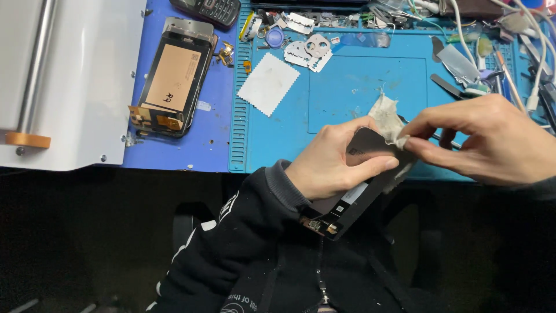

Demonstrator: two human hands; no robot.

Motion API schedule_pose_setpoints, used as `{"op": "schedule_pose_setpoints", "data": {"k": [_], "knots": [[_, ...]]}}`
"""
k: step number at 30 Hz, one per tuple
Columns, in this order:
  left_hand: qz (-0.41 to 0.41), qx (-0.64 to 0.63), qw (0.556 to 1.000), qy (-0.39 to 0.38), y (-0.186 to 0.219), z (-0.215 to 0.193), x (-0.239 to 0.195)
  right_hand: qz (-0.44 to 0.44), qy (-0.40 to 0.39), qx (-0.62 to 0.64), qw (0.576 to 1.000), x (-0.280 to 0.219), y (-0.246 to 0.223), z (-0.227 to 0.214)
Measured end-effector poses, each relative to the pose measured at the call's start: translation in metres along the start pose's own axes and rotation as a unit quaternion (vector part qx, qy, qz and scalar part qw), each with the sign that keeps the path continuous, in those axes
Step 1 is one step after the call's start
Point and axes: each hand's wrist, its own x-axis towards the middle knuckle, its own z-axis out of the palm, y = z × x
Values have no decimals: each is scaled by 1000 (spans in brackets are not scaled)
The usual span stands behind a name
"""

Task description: Cleaning and prepping a smartphone screen replacement part at a workbench.

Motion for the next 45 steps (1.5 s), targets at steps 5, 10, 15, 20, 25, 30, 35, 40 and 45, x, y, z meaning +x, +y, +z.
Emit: {"op": "schedule_pose_setpoints", "data": {"k": [5,10,15,20,25,30,35,40,45], "knots": [[7,-42,999,20,1,3,-2,-4,19,-22,1000,1,6,2],[12,-69,997,15,-1,2,-2,39,25,-12,999,-5,10,4],[3,-44,999,24,-1,3,-3,-10,52,-8,999,-2,10,6],[13,-52,998,31,-3,4,0,-36,71,-11,997,-2,3,2],[11,-106,994,29,-1,5,-1,-27,89,-2,996,-3,3,7],[-12,-168,983,68,-3,0,5,139,-52,-35,988,-23,31,12],[2,-99,993,60,-2,2,3,54,257,154,953,-39,32,25],[10,-71,996,54,-4,4,3,-12,202,219,954,-17,1,33],[20,-64,996,56,-3,1,4,22,200,238,950,-11,-1,45]]}}
